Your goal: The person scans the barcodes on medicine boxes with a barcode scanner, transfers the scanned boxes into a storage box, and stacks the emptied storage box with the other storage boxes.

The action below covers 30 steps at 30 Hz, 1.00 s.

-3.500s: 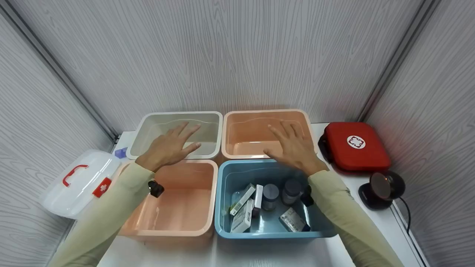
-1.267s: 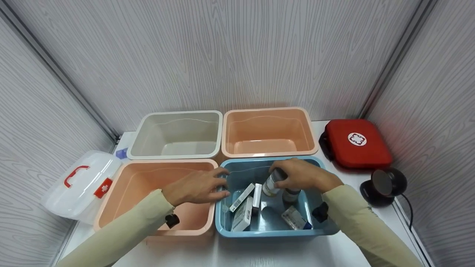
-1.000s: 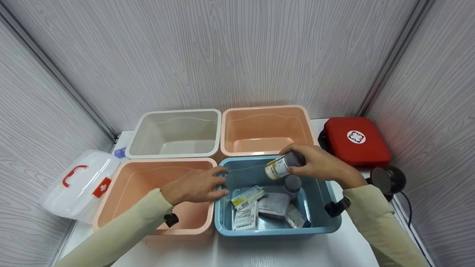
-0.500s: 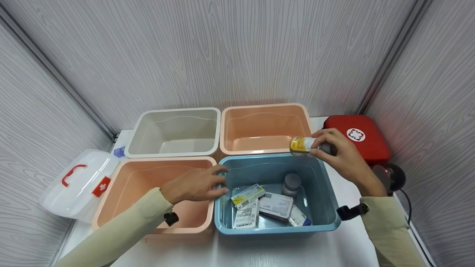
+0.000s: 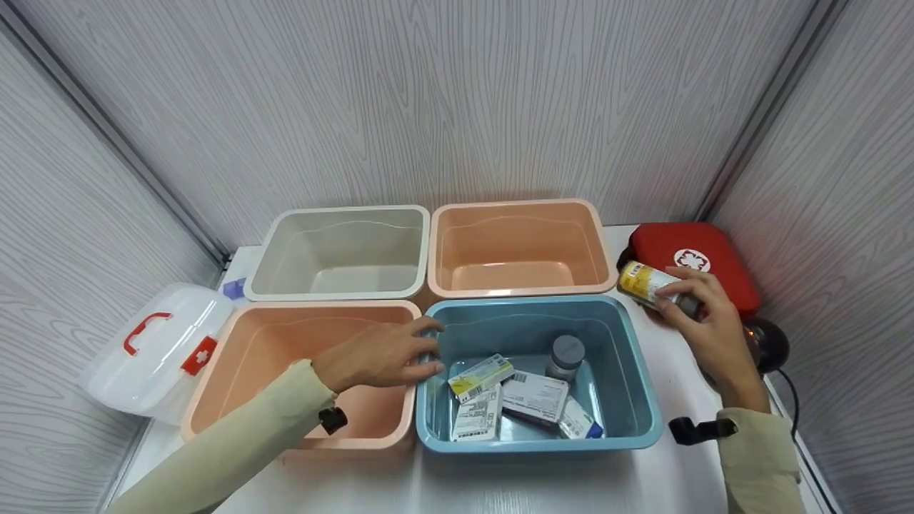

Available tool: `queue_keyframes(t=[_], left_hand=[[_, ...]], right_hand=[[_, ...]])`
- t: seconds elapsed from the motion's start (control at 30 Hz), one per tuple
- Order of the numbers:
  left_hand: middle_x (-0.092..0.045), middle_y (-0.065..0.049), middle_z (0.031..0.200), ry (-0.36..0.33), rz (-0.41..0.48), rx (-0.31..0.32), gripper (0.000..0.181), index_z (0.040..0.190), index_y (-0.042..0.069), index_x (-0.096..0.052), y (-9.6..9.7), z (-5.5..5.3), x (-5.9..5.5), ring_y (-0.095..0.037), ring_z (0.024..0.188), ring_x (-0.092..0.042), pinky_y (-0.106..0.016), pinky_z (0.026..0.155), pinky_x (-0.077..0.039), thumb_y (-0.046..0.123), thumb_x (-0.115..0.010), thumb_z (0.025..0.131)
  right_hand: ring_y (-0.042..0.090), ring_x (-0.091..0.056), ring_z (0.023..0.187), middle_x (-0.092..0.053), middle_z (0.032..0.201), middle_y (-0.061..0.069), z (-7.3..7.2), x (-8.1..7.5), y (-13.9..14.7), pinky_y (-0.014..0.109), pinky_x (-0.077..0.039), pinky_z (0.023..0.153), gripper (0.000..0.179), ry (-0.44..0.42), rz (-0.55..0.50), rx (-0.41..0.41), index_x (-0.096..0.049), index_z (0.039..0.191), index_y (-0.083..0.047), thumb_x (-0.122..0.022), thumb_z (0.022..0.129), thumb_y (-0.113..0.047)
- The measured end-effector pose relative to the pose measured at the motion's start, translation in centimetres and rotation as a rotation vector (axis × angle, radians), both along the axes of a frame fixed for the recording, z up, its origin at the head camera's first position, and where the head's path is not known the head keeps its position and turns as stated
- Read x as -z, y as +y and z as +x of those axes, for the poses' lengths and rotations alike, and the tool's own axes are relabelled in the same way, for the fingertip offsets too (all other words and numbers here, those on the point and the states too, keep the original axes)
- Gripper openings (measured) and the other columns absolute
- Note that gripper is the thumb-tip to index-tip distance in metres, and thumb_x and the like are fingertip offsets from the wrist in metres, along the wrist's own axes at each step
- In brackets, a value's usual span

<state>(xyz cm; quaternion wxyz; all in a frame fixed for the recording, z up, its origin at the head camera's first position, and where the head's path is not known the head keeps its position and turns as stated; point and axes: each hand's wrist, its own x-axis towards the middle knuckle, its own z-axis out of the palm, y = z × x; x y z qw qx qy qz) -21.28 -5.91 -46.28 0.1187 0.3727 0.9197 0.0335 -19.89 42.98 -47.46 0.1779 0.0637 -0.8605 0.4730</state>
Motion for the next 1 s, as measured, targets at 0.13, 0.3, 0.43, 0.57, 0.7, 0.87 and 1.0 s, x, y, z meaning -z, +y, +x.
queue_keyframes(t=[0.13, 0.3, 0.43, 0.57, 0.7, 0.87, 1.0], left_hand=[[-0.052, -0.006, 0.164, 0.016, -0.001, 0.011, 0.049, 0.138, 0.022, -0.074, 0.1, 0.0, 0.0, -0.022, 0.108, -0.071, -0.038, 0.098, -0.063, 0.054, -0.049, 0.111], [-0.052, -0.006, 0.165, 0.007, 0.0, 0.011, 0.05, 0.138, 0.022, -0.073, 0.1, 0.0, 0.0, -0.022, 0.11, -0.071, -0.038, 0.099, -0.063, 0.055, -0.048, 0.111], [-0.051, -0.005, 0.165, -0.011, 0.01, 0.005, 0.048, 0.139, 0.022, -0.073, 0.1, -0.1, 0.1, -0.021, 0.11, -0.07, -0.038, 0.099, -0.063, 0.054, -0.05, 0.111], [-0.052, -0.006, 0.164, -0.011, 0.013, 0.008, 0.046, 0.138, 0.021, -0.073, 0.1, -0.1, 0.1, -0.021, 0.109, -0.07, -0.038, 0.098, -0.063, 0.052, -0.051, 0.111], [-0.052, -0.006, 0.165, 0.002, 0.01, 0.007, 0.047, 0.137, 0.022, -0.074, 0.1, -0.2, 0.1, -0.022, 0.11, -0.071, -0.039, 0.098, -0.063, 0.053, -0.05, 0.111], [-0.05, -0.006, 0.167, -0.001, 0.001, 0.0, 0.05, 0.14, 0.022, -0.073, 0.1, -0.1, 0.1, -0.023, 0.115, -0.071, -0.041, 0.102, -0.062, 0.055, -0.047, 0.111], [-0.05, -0.006, 0.166, -0.003, -0.002, -0.002, 0.05, 0.139, 0.022, -0.072, 0.1, -0.1, 0.1, -0.023, 0.114, -0.071, -0.04, 0.102, -0.062, 0.056, -0.047, 0.111]], right_hand=[[0.005, -0.046, 0.13, -0.057, 0.145, -0.016, 1.2, 2.1, 0.8, 0.01, -0.038, 0.097, 0.026, -0.039, -0.077, 0.09, -0.07, 0.126, 0.008, -0.073, 0.102, -0.003], [0.01, -0.046, 0.13, -0.055, 0.146, -0.013, 3.0, 4.7, 1.3, 0.007, -0.047, 0.098, 0.042, -0.17, -0.404, 0.123, -0.063, 0.146, -0.002, -0.072, 0.106, -0.012], [0.013, -0.048, 0.123, -0.046, 0.142, -0.011, 4.3, 6.8, 1.6, 0.011, -0.057, 0.09, 0.047, -0.259, -0.75, 0.124, -0.058, 0.153, -0.011, -0.069, 0.108, -0.018], [0.014, -0.047, 0.123, -0.041, 0.138, -0.011, 5.4, 8.7, 1.9, 0.016, -0.06, 0.089, 0.046, -0.322, -0.914, 0.198, -0.058, 0.153, -0.016, -0.068, 0.109, -0.023], [0.015, -0.047, 0.129, -0.037, 0.138, -0.01, 5.9, 9.7, 2.4, 0.025, -0.064, 0.093, 0.044, -0.356, -1.113, 0.297, -0.064, 0.149, -0.021, -0.071, 0.106, -0.016], [0.016, -0.039, 0.146, -0.034, 0.148, -0.014, 5.9, 10.2, 3.0, 0.035, -0.065, 0.093, 0.049, -0.382, -1.318, 0.436, -0.066, 0.145, -0.026, -0.077, 0.101, -0.007], [0.011, -0.027, 0.154, -0.028, 0.157, -0.021, 5.9, 10.6, 3.3, 0.038, -0.064, 0.098, 0.051, -0.368, -1.462, 0.483, -0.065, 0.146, -0.029, -0.077, 0.101, -0.007]])
